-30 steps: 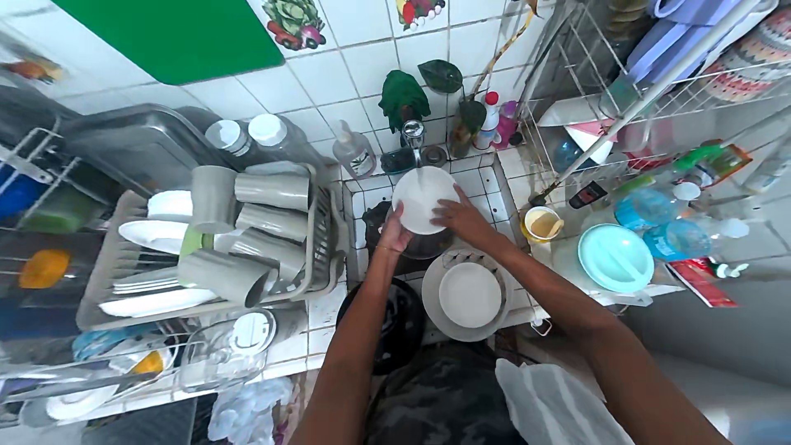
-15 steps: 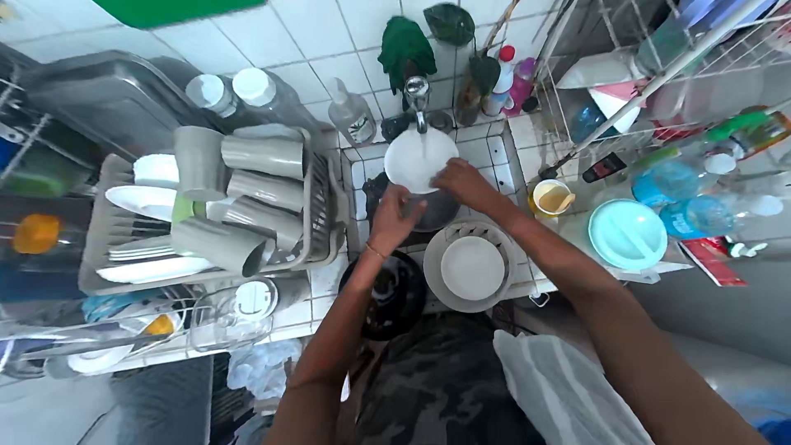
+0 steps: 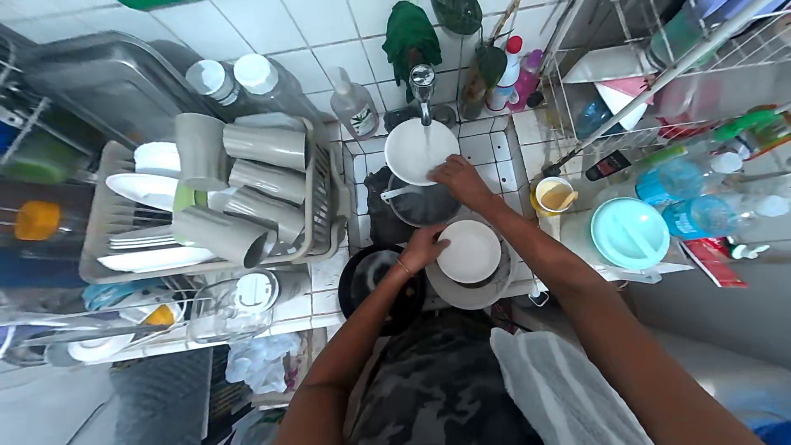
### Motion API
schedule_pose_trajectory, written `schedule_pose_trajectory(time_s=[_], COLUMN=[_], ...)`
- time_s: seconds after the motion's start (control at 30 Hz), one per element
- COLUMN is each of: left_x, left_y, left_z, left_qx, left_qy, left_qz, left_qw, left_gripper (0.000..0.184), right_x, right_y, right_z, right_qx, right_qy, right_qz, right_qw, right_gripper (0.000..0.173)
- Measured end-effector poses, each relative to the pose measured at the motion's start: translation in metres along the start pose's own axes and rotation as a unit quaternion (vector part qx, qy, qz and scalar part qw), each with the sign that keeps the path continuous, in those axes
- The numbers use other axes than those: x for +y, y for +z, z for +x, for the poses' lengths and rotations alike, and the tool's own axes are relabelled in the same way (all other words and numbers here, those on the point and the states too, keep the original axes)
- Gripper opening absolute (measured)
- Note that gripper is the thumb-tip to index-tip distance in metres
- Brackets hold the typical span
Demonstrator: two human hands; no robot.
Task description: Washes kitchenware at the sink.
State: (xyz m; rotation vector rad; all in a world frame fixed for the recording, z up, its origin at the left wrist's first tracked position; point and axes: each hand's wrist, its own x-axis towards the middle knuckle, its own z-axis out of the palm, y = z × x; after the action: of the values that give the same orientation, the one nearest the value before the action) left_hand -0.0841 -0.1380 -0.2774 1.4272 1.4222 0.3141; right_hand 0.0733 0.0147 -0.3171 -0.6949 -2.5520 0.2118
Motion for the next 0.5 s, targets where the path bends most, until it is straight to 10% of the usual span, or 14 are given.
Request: schedule_pose_trajectory(time_s=[0.27,0.5], left_x=[-0.03,-0.043], left_y=[-0.049,-0.088], left_z=[-0.028,-0.017], left_qx=[0.066,0.218], left_qy=[-0.019,-0.109], left_qz=[-0.111,-0.14], left_qw=[0.991,0.959], left_gripper=[0.037,0.039], right_x=[0.022,-0.006], right_y=[-0.013,-0.023], right_z=[-0.026,0.0], right_qx=[0.01,0.019], right_qy=[-0.025,0.145], right_qz=[-0.016,0.16], right_qw=[0.999,0.976], right_gripper=[0.03,0.025])
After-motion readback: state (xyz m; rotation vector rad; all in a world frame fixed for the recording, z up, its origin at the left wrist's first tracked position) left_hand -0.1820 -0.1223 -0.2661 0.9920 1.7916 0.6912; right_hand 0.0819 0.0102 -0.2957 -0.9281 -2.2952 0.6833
